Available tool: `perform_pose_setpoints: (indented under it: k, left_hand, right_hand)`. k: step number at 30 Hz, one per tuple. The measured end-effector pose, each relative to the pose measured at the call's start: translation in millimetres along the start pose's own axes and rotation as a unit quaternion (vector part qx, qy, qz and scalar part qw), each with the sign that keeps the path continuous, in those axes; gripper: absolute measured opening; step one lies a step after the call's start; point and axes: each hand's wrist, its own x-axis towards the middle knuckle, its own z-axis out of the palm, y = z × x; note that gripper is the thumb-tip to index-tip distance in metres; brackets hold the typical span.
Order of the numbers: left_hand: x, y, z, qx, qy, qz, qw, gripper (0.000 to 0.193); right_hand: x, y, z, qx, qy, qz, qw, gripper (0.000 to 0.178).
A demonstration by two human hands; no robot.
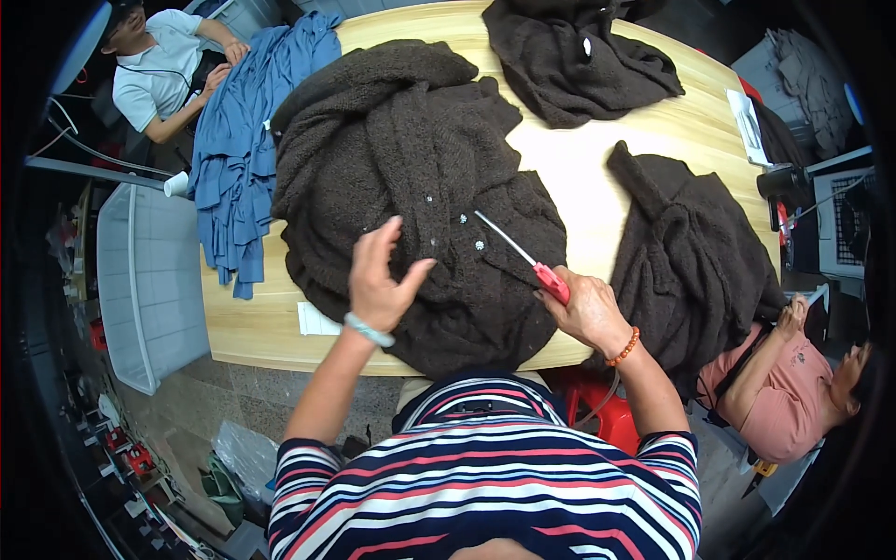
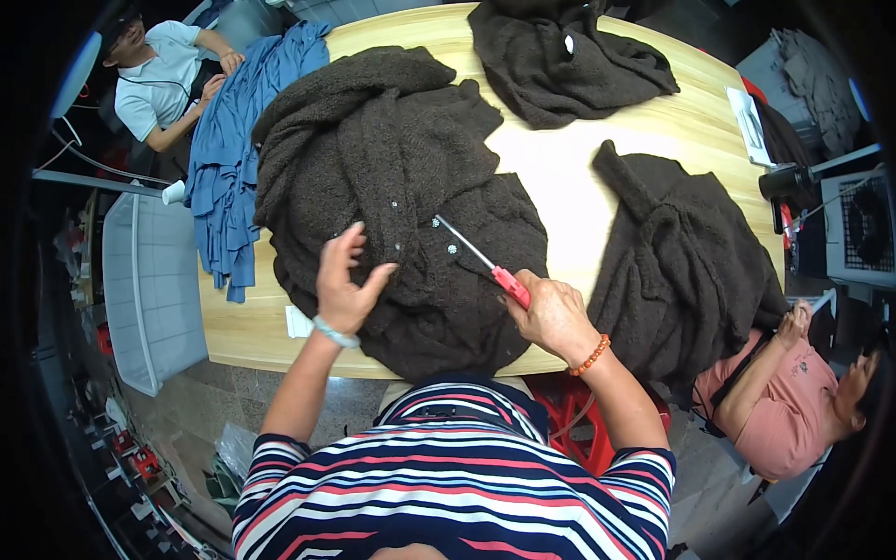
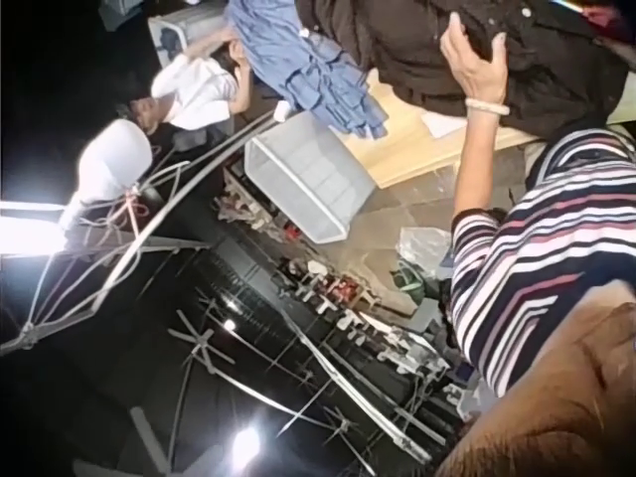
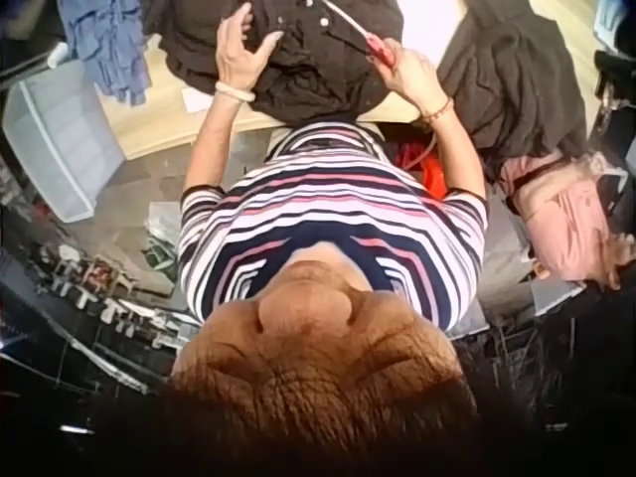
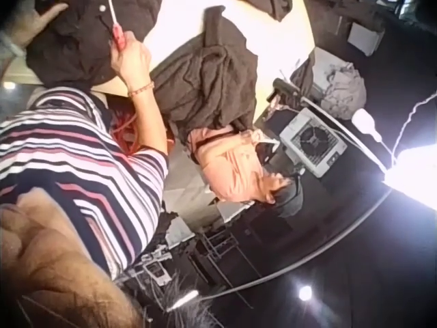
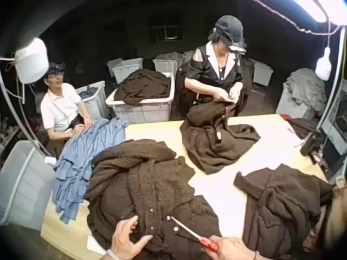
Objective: Use scissors to trim loose threads from brown knitted garments.
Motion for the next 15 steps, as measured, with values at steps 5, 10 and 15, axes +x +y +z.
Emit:
perform_pose_setpoints:
  k: [5, 10, 15]
  left_hand:
    - [43, -20, 55, 0.036, 0.014, -0.111, 0.993, 0.058]
    - [60, -52, 64, -0.124, -0.039, -0.194, 0.972, 0.022]
    - [48, -75, 59, -0.298, -0.045, -0.23, 0.925, 0.006]
  right_hand:
    - [-2, -13, 7, -0.006, 0.005, -0.041, 0.999, 0.023]
    - [6, -26, 13, -0.02, 0.023, -0.059, 0.998, 0.022]
    - [22, -40, 7, -0.021, 0.015, -0.038, 0.999, 0.023]
